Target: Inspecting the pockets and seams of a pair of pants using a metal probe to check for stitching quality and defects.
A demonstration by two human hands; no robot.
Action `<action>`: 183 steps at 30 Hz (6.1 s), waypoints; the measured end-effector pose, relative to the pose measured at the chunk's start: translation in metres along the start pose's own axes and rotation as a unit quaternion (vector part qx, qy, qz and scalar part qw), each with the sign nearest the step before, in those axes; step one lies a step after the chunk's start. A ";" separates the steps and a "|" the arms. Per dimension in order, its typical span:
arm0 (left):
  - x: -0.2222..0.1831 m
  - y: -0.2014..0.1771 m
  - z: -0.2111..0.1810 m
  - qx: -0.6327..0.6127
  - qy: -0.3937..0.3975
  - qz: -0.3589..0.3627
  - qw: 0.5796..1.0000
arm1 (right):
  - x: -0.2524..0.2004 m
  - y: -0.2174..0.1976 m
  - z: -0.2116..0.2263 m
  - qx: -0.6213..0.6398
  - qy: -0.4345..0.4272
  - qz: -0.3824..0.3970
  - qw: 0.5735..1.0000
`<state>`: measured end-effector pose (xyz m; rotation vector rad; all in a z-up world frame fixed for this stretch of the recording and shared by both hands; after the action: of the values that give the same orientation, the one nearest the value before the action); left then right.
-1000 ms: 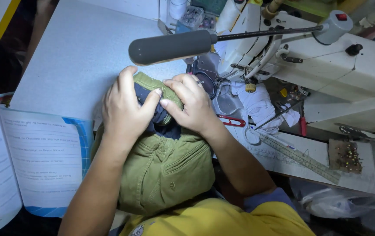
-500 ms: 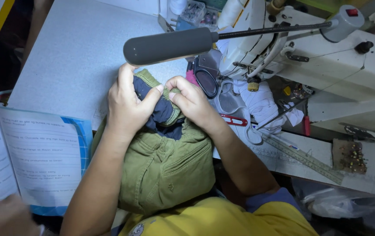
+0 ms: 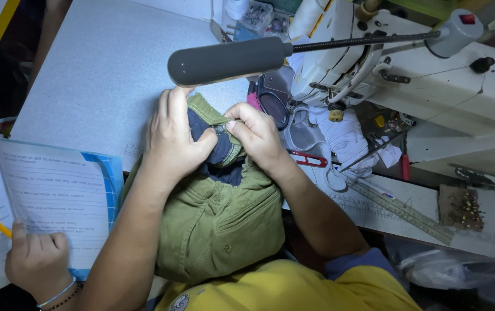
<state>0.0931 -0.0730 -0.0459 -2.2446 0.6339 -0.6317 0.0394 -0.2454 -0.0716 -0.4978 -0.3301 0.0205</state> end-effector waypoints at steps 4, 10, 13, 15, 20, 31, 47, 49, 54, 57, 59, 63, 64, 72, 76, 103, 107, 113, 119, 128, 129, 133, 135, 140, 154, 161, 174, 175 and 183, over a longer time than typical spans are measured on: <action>0.000 -0.006 -0.006 -0.040 0.013 0.027 0.999 | 0.002 0.009 -0.018 0.233 0.062 0.009 0.970; -0.001 -0.009 -0.007 -0.115 0.009 0.067 0.991 | 0.003 0.025 -0.033 0.430 0.083 0.027 0.899; -0.005 -0.004 0.000 -0.118 0.025 0.042 0.992 | 0.004 0.027 -0.036 0.462 0.085 0.041 0.882; -0.012 -0.006 -0.008 -0.098 0.047 0.008 0.994 | 0.004 0.022 -0.034 0.471 0.083 0.047 0.877; -0.049 -0.022 -0.057 0.251 0.156 -0.192 0.936 | -0.002 0.018 -0.022 0.486 0.074 0.070 0.868; -0.067 0.009 -0.043 0.264 0.102 -0.163 0.945 | 0.001 0.014 -0.027 0.435 0.072 0.040 0.897; -0.053 0.008 -0.030 0.229 0.053 -0.078 0.969 | 0.004 -0.007 0.055 -0.229 -0.036 0.068 0.970; -0.052 0.011 -0.029 0.242 0.056 -0.074 0.966 | 0.000 -0.001 0.048 -0.259 -0.007 0.072 0.963; -0.050 0.018 -0.023 0.200 0.026 -0.018 0.979 | -0.003 0.007 0.035 -0.279 0.031 0.071 0.957; -0.052 0.020 -0.020 0.172 0.036 -0.008 0.984 | -0.003 0.004 0.032 -0.241 0.045 0.070 0.967; -0.052 0.019 -0.020 0.174 0.029 0.012 0.984 | 0.000 -0.002 0.039 -0.182 0.088 0.066 0.977; -0.054 0.018 -0.025 0.202 0.040 0.013 0.978 | -0.002 0.004 0.037 -0.228 0.088 0.078 0.967; -0.052 0.015 -0.024 0.157 0.032 0.023 0.987 | -0.002 0.004 0.038 -0.222 0.069 0.069 0.970; -0.043 0.001 -0.047 0.153 0.010 -0.116 0.981 | -0.006 0.009 0.034 -0.112 0.014 0.055 0.992; -0.042 0.001 -0.045 0.166 -0.005 -0.175 0.970 | -0.007 0.008 0.017 -0.014 0.039 0.052 0.998; -0.038 -0.012 -0.064 0.312 0.050 -0.055 0.947 | -0.014 0.020 0.054 -0.128 -0.134 0.033 0.982; -0.027 -0.006 -0.038 0.116 0.004 0.017 0.993 | -0.013 0.021 0.048 -0.111 -0.164 0.021 0.980; -0.037 -0.017 -0.059 0.304 0.071 0.015 0.950 | -0.014 0.018 0.051 -0.130 -0.146 -0.012 0.981; -0.043 0.002 -0.021 0.017 -0.041 0.069 0.997 | -0.020 0.026 0.049 -0.177 -0.150 -0.038 0.972; -0.036 0.007 -0.030 0.147 -0.037 0.054 0.987 | -0.022 0.025 0.054 -0.194 -0.153 -0.015 0.969; -0.034 0.009 -0.026 0.149 -0.035 0.054 0.987 | -0.022 0.024 0.054 -0.194 -0.154 -0.018 0.969; -0.028 0.015 -0.005 0.051 -0.073 0.060 0.994 | -0.019 0.020 0.053 -0.148 -0.140 0.011 0.979; -0.026 0.015 0.000 0.024 -0.091 0.059 0.994 | -0.019 0.015 0.053 -0.126 -0.125 0.026 0.984; -0.029 0.016 0.015 -0.127 -0.112 0.107 0.980 | -0.018 0.012 0.060 -0.066 -0.073 0.118 0.988; -0.071 -0.013 -0.018 -0.577 -0.191 0.032 0.793 | -0.028 0.018 0.058 -0.183 -0.255 0.028 0.949; -0.084 -0.001 0.000 -0.588 -0.202 -0.036 0.782 | -0.024 0.028 0.062 -0.144 -0.290 0.030 0.946; -0.085 -0.013 0.003 -0.574 -0.205 0.000 0.793 | -0.019 0.034 0.059 -0.055 -0.271 0.092 0.957; -0.085 -0.013 0.006 -0.548 -0.200 0.014 0.812 | -0.020 0.035 0.063 -0.064 -0.267 0.089 0.958; -0.073 -0.019 0.005 -0.067 -0.118 0.161 0.978 | -0.020 0.042 0.040 -0.096 -0.239 0.122 0.959</action>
<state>0.0457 -0.0151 -0.0536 -2.2266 0.9137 -0.1622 0.0106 -0.1917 -0.0642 -0.7245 -0.7476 0.3557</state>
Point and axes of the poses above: each hand's wrist, its own x-axis towards the middle knuckle, its own y-axis out of the palm, z = x × y, the point moved 5 cm from there along x, towards the middle knuckle, and after that the axes turned 13 degrees about z, right-handed, at the moved point
